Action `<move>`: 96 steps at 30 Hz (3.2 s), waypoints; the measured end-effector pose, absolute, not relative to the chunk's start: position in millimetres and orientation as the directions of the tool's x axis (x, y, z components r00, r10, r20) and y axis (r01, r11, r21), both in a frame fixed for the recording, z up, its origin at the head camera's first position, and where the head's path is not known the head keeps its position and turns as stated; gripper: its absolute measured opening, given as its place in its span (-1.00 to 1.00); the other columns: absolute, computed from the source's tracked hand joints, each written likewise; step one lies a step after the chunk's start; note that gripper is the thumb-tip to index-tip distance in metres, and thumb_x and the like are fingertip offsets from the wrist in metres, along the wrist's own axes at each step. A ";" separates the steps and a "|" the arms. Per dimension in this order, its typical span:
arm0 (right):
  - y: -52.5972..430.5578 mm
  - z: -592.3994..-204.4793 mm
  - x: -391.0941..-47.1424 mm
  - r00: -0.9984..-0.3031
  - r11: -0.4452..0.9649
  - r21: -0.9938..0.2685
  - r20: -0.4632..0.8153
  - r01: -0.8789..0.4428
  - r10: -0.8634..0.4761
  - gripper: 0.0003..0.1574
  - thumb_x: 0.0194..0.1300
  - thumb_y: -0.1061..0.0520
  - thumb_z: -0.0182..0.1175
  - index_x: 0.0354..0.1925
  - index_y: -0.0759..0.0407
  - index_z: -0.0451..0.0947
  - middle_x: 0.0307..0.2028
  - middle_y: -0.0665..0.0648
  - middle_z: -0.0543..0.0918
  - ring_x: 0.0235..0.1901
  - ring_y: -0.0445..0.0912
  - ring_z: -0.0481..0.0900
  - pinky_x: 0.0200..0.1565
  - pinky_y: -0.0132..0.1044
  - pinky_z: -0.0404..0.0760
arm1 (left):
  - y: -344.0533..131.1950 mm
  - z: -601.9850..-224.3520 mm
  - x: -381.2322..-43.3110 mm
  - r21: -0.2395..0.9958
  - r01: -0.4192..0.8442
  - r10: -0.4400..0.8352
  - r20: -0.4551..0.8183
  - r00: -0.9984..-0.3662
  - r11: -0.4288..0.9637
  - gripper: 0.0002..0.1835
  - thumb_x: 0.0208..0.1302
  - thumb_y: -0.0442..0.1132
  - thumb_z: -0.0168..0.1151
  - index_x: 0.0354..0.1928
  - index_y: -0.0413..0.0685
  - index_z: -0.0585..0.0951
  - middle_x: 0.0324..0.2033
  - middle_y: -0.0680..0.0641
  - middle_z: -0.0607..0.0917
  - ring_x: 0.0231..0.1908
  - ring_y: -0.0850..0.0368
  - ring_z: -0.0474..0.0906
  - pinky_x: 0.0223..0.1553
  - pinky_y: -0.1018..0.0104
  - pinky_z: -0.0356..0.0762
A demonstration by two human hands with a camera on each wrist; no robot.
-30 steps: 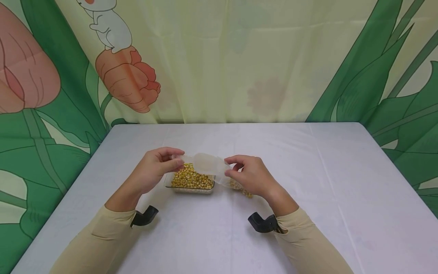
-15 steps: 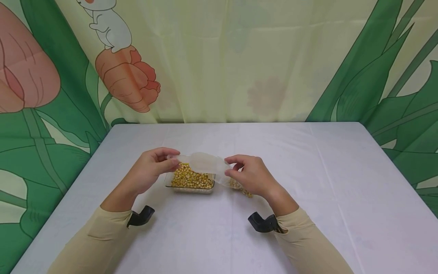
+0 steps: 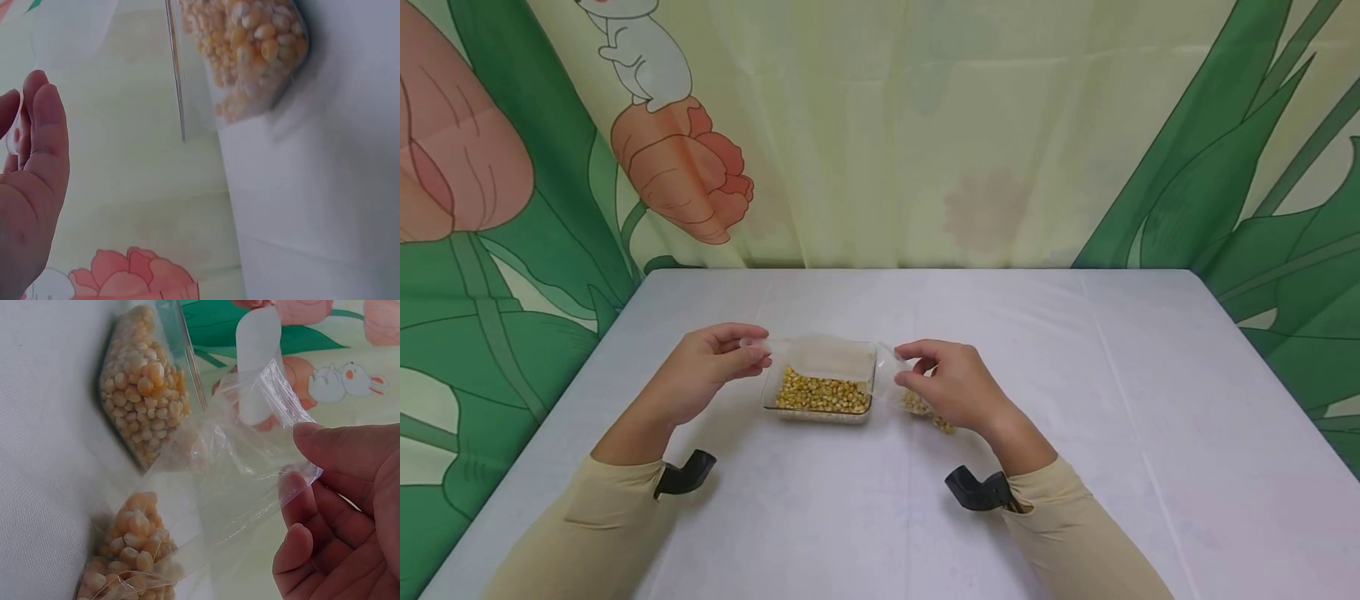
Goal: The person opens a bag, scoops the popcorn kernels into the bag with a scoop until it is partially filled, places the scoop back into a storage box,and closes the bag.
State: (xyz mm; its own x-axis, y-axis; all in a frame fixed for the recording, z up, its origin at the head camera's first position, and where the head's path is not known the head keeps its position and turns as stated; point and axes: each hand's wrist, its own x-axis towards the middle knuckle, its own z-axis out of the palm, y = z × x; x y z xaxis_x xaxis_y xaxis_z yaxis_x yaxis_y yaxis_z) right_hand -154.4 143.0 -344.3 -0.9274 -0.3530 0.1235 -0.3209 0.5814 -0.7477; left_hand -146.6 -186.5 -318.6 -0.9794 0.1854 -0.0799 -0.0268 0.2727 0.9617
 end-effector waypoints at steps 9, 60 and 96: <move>142.5 -344.6 -154.6 -0.931 0.591 -0.744 0.110 -0.310 -0.349 -0.59 0.30 0.15 0.36 0.10 0.23 0.66 -0.28 0.03 0.68 -0.30 -0.04 0.52 -0.30 -0.21 0.57 | -207.5 -315.9 -143.2 0.949 -0.044 0.136 -0.091 -0.987 0.311 -0.64 0.48 -0.33 0.15 0.21 -0.39 0.47 -0.02 -0.34 0.61 -0.10 0.12 0.65 0.02 0.33 0.60; 141.0 -347.0 -154.1 -0.922 0.572 -0.747 0.146 -0.340 -0.358 -0.63 0.27 0.18 0.38 0.04 0.24 0.68 -0.31 -0.01 0.69 -0.31 -0.09 0.54 -0.25 -0.18 0.57 | -211.2 -334.9 -159.7 0.795 -0.128 0.120 -0.244 -0.962 0.593 -0.65 0.45 -0.20 0.22 0.18 -0.19 0.57 -0.18 -0.10 0.71 -0.09 -0.09 0.64 0.10 -0.06 0.54; 141.9 -347.8 -153.1 -0.928 0.584 -0.745 0.124 -0.321 -0.352 -0.61 0.28 0.16 0.37 0.07 0.24 0.67 -0.28 0.00 0.69 -0.31 -0.08 0.54 -0.26 -0.20 0.57 | -206.7 -363.6 -162.9 0.902 -0.173 0.208 -0.272 -0.940 0.395 -0.67 0.45 -0.39 0.17 0.14 -0.47 0.54 -0.12 -0.23 0.69 -0.19 0.13 0.64 -0.08 0.27 0.65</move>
